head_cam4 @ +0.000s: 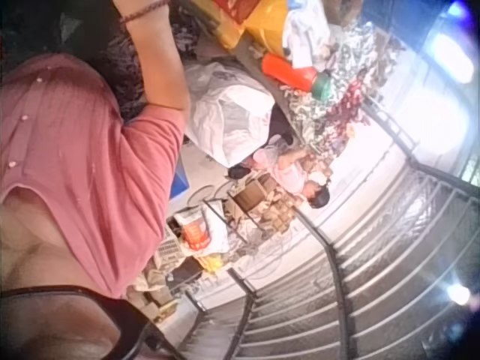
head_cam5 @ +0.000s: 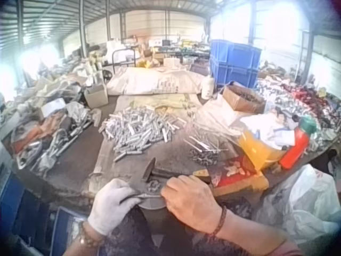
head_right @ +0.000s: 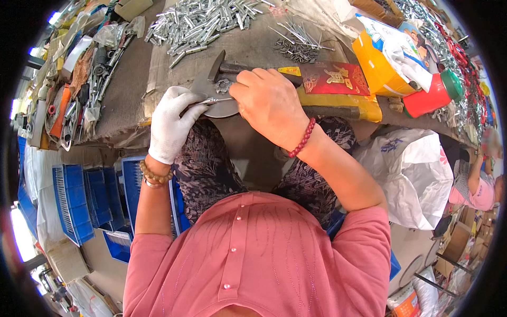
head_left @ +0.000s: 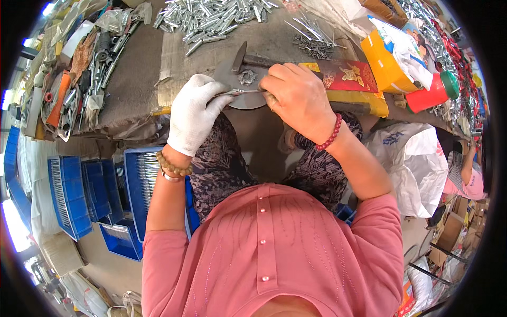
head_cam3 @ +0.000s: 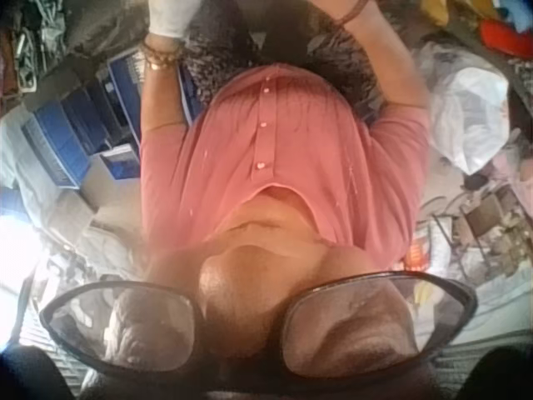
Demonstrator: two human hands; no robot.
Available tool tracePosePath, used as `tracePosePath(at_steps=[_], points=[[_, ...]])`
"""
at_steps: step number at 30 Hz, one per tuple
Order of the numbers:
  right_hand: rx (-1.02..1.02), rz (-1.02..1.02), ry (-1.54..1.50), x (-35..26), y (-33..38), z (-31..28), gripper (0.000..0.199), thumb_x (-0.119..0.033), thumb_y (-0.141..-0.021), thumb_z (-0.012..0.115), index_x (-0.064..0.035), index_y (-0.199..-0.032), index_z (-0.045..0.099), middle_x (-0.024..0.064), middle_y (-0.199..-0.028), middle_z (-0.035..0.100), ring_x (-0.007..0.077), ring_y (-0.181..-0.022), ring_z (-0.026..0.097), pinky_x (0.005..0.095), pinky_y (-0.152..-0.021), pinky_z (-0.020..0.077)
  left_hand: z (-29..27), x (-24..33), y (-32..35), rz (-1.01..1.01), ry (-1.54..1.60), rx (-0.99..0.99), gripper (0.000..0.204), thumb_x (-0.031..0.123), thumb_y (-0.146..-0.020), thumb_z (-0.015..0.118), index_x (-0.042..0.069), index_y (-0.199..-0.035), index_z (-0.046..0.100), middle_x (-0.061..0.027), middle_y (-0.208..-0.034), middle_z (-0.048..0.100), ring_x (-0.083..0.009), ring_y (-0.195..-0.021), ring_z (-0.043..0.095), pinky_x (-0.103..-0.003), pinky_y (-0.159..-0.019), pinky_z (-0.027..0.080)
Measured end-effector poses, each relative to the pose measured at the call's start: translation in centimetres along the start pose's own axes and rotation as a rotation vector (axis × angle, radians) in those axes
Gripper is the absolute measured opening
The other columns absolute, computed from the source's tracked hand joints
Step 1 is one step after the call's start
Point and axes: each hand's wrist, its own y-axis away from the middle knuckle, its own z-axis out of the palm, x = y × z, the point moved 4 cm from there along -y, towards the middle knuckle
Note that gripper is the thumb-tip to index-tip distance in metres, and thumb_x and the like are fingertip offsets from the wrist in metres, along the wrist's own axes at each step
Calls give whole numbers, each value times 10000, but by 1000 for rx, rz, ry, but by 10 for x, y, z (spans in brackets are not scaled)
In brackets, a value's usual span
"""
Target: The person assembles metal parts by inserting metal pins into sleeves on an anvil, securing them using a small hammer, and placing the finished components into a blue tray.
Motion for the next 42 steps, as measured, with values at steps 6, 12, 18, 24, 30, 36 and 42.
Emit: tracePosePath(at_steps=[6, 12, 18, 24, 30, 36, 42], points=[[-8, -25, -30, 4, -2, 1, 133, -61, -766, 746, -85, -865, 661, 59, -879, 590, 282, -885, 630, 420, -785, 510, 1, -5, 1, -2, 29, 14, 109, 118, -861, 785, 69, -959, 784, -100, -920, 663, -299, -905, 668, -385, -804, 535], [-12, -30, -84, 9, -4, 6, 67, -65, -803, 713, -87, -849, 670, 54, -863, 589, 282, -871, 631, 415, -783, 502, 3, -3, 2, 16, 66, 36, 107, 105, -857, 785, 62, -955, 783, -102, -917, 649, -289, -904, 659, -376, -808, 529], [2, 12, -190, 10, -2, 13, 78, -92, -817, 741, -80, -877, 693, 72, -877, 619, 298, -887, 644, 411, -792, 511, 6, -1, 0, 0, 85, -14, 110, 65, -846, 780, 35, -952, 776, -121, -937, 648, -290, -927, 644, -377, -837, 515], [197, 279, -113, 52, 23, -18, 161, -110, -827, 761, -77, -981, 729, 104, -975, 705, 331, -904, 702, 428, -784, 573, 4, 1, 2, -11, 80, 4, 101, 86, -849, 797, 42, -937, 777, -119, -920, 641, -296, -909, 636, -386, -822, 512], [117, 541, 53, 125, 46, -36, 156, -106, -850, 742, -74, -1002, 733, 114, -989, 707, 343, -912, 704, 438, -781, 570, 3, 4, 3, -13, 75, 23, 107, 79, -851, 798, 45, -951, 777, -118, -918, 642, -290, -896, 642, -380, -811, 514], [-5, 438, 149, 133, 34, -23, 161, -115, -877, 718, -65, -1030, 729, 121, -1008, 698, 366, -974, 686, 473, -844, 550, 3, 5, 3, -3, 62, 31, 107, 67, -856, 791, 38, -959, 776, -123, -930, 650, -292, -900, 649, -377, -815, 518], [-43, 359, 18, 144, 25, -10, 185, -97, -897, 679, -57, -1068, 736, 152, -1053, 695, 388, -1019, 676, 466, -880, 546, 5, 3, 3, -4, 65, 38, 109, 66, -859, 791, 36, -963, 776, -125, -944, 660, -291, -906, 655, -372, -817, 522]])
